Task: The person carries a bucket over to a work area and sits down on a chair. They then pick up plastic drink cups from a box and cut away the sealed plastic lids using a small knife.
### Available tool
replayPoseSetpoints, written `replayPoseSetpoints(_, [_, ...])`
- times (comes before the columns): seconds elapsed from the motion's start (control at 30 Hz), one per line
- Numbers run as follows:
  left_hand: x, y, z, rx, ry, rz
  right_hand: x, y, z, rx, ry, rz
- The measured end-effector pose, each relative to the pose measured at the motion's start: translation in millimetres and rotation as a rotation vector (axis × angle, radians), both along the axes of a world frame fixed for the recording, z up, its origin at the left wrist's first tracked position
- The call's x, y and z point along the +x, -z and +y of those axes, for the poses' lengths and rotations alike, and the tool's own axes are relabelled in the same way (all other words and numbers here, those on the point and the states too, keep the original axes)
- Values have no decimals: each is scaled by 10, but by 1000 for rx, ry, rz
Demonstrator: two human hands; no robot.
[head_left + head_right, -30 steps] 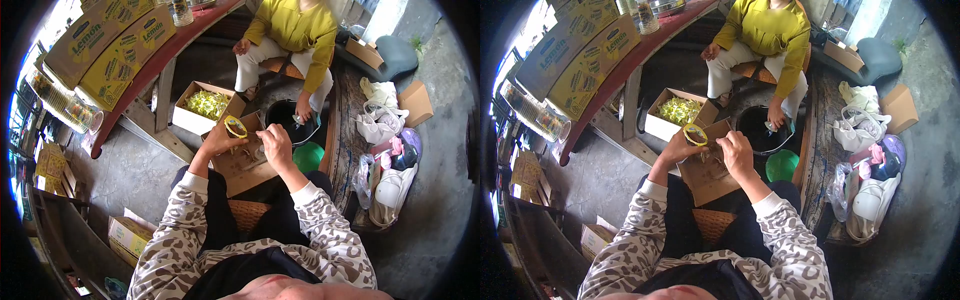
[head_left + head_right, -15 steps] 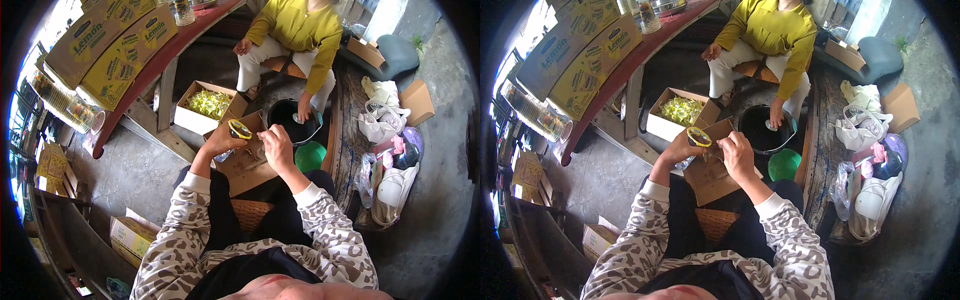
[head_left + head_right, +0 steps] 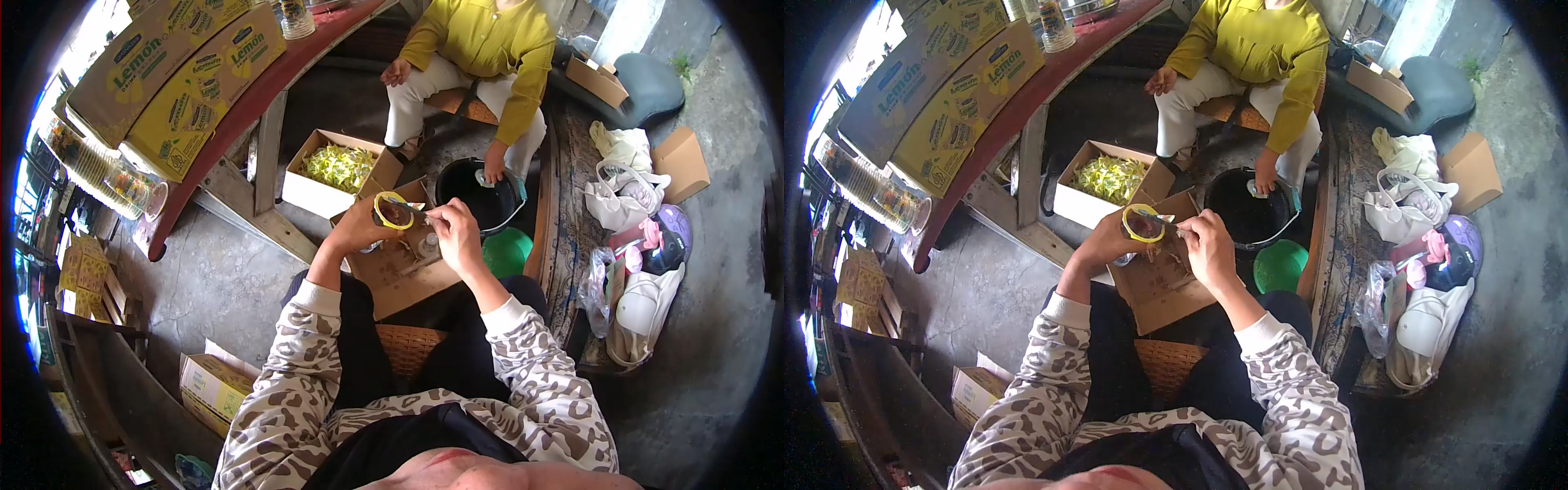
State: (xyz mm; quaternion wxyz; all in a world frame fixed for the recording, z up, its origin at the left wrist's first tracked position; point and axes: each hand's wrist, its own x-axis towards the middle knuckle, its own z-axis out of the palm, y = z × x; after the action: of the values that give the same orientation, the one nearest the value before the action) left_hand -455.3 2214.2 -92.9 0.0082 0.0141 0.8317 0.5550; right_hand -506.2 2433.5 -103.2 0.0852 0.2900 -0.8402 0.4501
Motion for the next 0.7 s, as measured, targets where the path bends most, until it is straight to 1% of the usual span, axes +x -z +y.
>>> replayPoseSetpoints(0.03, [-13, 12, 2, -1, 2, 0, 10, -25, -5, -1, 2, 0])
replayPoseSetpoints(0.1, [-17, 34, 26, 41, -114, 101, 46, -62, -18, 48, 21, 156])
replayPoseSetpoints(0.13, [-18, 32, 33, 42, -111, 98, 56, -79, -21, 49, 23, 153])
replayPoseSetpoints(0.2, [-23, 12, 38, 89, -67, 65, 64, -117, -32, 91, 13, 348])
replayPoseSetpoints(0.23, [-19, 11, 41, 88, -66, 64, 82, -135, -41, 91, 15, 347])
replayPoseSetpoints(0.3, [-4, -7, 59, -63, -99, 48, 128, -160, -48, 174, -32, 487])
replayPoseSetpoints(0.33, [0, -24, 65, -67, -98, 47, 138, -124, -51, 188, -37, 543])
replayPoseSetpoints(0.4, [9, -65, 68, 92, -3, -42, 178, -100, -50, 228, -21, 575])
replayPoseSetpoints(0.43, [16, -82, 88, 89, -1, -41, 185, -94, -49, 272, -7, 610])
replayPoseSetpoints(0.5, [37, -105, 102, 96, 20, -55, 164, -71, -83, 281, -6, 611])
replayPoseSetpoints(0.57, [-1, 43, 66, 132, 5, -55, 153, -57, -90, 191, -5, 473])
replayPoseSetpoints(0.63, [-16, 77, 44, 107, -106, -47, 129, -85, -80, 167, 3, 435])
replayPoseSetpoints(0.67, [-16, 94, 18, 109, -108, -45, 121, -95, -72, 139, 11, 392])
replayPoseSetpoints(0.7, [-6, 63, 3, 18, -100, 63, 132, -109, -63, 140, 8, 392])
